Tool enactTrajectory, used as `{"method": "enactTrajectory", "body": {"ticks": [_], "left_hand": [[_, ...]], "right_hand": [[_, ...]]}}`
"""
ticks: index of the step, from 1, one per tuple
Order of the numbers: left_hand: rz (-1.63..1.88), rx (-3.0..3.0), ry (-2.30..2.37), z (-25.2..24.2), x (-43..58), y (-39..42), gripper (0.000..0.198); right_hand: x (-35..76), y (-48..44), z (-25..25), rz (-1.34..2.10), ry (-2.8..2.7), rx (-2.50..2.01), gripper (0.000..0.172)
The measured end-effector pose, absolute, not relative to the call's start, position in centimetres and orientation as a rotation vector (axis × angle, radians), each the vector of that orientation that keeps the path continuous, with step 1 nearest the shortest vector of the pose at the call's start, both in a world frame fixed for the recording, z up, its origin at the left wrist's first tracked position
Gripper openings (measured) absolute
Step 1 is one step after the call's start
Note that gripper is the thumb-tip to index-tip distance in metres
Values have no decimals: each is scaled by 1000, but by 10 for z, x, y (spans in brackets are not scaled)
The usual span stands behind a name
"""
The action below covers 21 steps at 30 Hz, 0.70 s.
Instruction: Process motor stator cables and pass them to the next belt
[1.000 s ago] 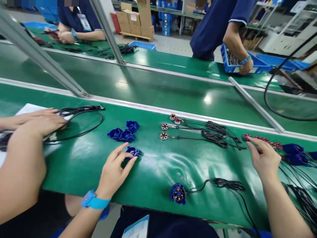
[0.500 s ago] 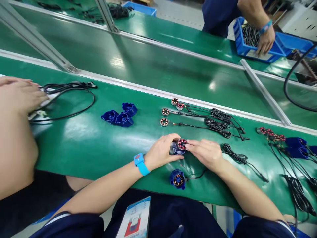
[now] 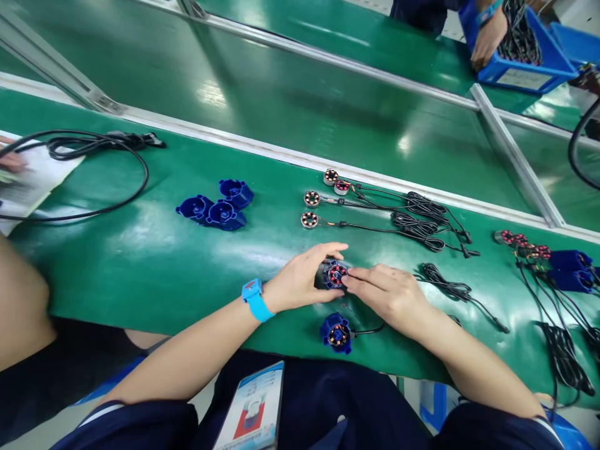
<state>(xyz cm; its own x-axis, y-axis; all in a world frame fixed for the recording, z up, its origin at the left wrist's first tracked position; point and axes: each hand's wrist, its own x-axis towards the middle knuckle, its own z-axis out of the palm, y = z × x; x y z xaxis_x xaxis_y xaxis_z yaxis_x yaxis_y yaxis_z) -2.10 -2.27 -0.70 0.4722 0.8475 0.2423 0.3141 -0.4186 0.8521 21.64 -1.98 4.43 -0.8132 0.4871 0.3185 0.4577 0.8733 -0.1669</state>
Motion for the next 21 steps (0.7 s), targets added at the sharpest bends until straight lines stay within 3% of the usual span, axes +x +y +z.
{"method": "enactTrajectory", "body": {"ticks": [4, 9, 13, 18, 21], "left_hand": [[861, 1908, 916, -5, -24, -23, 87], [883, 1913, 944, -10, -20, -27, 85], [910, 1931, 980, -13, -20, -28, 71], [1063, 2096, 910, -9, -20, -32, 40], [943, 2275, 898, -7, -21, -32, 26]], "right_hand": [[214, -25, 45, 260, -2703, -737, 25], [212, -26, 44, 203, -2676, -816, 27], [222, -19, 50, 361, -2739, -1023, 41], [228, -16, 55, 621, -2636, -1007, 38], [223, -16, 52, 641, -2627, -979, 37]]}}
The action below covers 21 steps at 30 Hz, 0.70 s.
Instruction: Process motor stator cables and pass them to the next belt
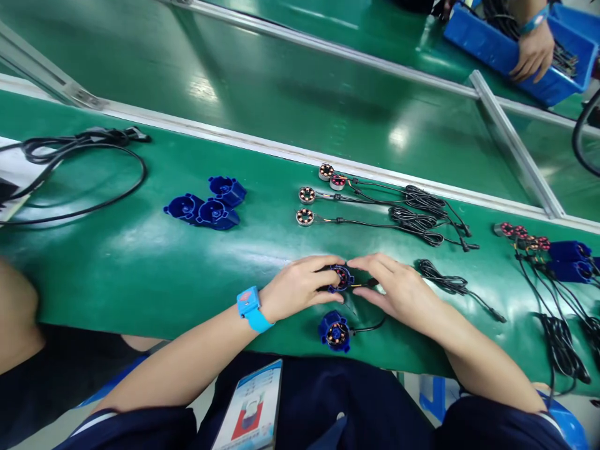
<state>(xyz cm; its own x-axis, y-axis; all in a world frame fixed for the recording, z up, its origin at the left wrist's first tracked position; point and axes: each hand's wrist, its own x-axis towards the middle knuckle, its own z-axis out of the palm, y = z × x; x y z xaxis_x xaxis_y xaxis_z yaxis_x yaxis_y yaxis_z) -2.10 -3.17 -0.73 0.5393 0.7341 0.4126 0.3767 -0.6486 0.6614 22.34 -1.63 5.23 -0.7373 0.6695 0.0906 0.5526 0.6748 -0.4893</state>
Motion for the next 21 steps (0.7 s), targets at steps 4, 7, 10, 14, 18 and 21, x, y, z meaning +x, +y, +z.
{"method": "enactTrajectory", "body": {"ticks": [4, 7, 10, 14, 18, 21], "left_hand": [[885, 2203, 886, -11, -21, -31, 29], [899, 2059, 945, -15, -21, -32, 41], [868, 1987, 974, -16, -20, -32, 49], [875, 1959, 983, -15, -19, -32, 54], [874, 1979, 991, -16, -19, -32, 57], [860, 1999, 1021, -16, -20, -31, 59]], "right_hand": [[216, -17, 45, 440, -2628, -943, 36], [211, -19, 38, 252, -2631, -902, 38], [208, -21, 33, 180, -2665, -882, 42], [203, -24, 33, 128, -2700, -894, 50], [196, -26, 34, -7, -2786, -883, 48], [201, -20, 36, 82, -2777, -833, 48]]}}
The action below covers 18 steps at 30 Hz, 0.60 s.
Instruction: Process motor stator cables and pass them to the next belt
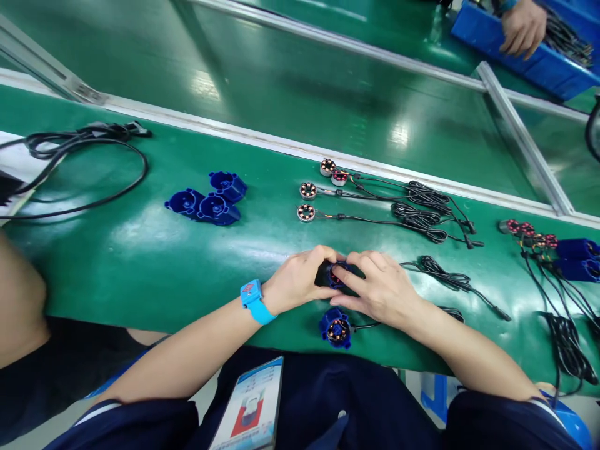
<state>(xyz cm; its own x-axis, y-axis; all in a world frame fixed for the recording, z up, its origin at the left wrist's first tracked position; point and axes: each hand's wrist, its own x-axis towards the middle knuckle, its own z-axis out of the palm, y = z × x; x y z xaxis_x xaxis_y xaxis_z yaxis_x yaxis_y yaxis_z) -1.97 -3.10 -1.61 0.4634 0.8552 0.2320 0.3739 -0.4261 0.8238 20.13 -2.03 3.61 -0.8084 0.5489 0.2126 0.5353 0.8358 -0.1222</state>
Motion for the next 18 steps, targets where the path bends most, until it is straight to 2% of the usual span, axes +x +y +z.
{"method": "enactTrajectory", "body": {"ticks": [5, 7, 9, 11, 13, 18], "left_hand": [[880, 2097, 946, -11, -25, -25, 74], [870, 2119, 881, -9, -26, -24, 69], [875, 2128, 801, -8, -26, -24, 55], [885, 2154, 719, -8, -24, -25, 39], [874, 2196, 695, -10, -21, -26, 28], [835, 2273, 907, -9, -18, -28, 31]], "right_hand": [[229, -2, 46, 703, -2617, -965, 51], [236, 3, 50, 863, -2566, -1020, 38], [239, 5, 52, 971, -2508, -1032, 24], [238, 4, 52, 1023, -2424, -1041, 18], [235, 2, 51, 1036, -2338, -1070, 19], [229, -3, 47, 944, -2254, -1100, 21]]}}
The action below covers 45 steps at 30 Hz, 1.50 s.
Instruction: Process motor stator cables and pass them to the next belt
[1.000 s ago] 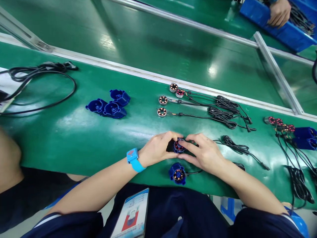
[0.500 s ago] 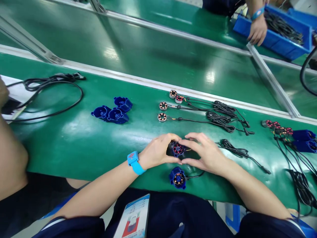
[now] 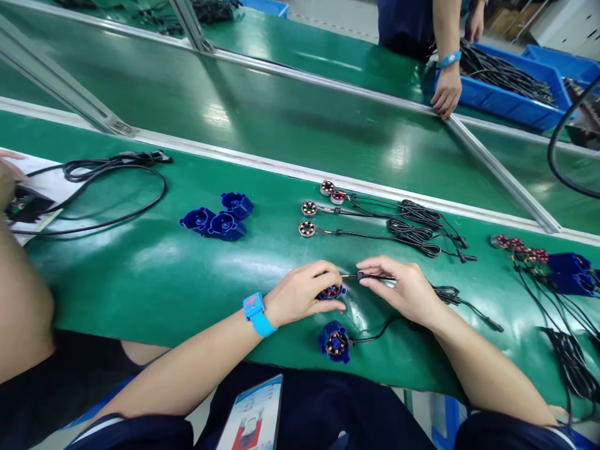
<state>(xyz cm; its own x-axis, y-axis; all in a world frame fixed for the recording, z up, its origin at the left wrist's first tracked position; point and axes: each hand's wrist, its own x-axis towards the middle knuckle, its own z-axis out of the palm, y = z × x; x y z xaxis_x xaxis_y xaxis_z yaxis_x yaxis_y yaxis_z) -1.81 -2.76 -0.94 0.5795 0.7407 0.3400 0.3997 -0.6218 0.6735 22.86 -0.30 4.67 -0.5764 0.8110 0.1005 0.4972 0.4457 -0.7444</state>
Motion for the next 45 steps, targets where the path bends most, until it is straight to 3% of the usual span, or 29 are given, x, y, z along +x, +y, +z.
{"method": "enactTrajectory", "body": {"ticks": [4, 8, 12, 23, 30, 33, 38, 41, 45], "left_hand": [[834, 2324, 1073, -7, -17, -30, 24], [795, 2409, 1285, -9, -15, -31, 41], [815, 2451, 1331, -9, -11, -28, 55], [748, 2429, 1382, -4, -9, -30, 40], [715, 2431, 1357, -5, -9, -29, 36], [740, 2426, 1312, -5, -13, -28, 35], [819, 2363, 1230, -6, -19, -26, 40], [877, 2333, 1220, -8, -20, -27, 43], [911, 2292, 1232, -11, -19, -28, 50]], "right_hand": [[220, -12, 33, 533, -2283, -962, 13], [209, -21, 16, 134, -2348, -806, 13], [203, -25, 8, 38, -2398, -732, 22], [206, -33, 28, -234, -2642, -577, 23], [192, -43, 30, -584, -2764, -623, 20], [193, -40, 28, -571, -2746, -615, 19], [205, -28, 26, -257, -2644, -623, 25], [205, -25, 29, -343, -2666, -641, 32], [198, -26, 31, -376, -2707, -685, 27]]}}
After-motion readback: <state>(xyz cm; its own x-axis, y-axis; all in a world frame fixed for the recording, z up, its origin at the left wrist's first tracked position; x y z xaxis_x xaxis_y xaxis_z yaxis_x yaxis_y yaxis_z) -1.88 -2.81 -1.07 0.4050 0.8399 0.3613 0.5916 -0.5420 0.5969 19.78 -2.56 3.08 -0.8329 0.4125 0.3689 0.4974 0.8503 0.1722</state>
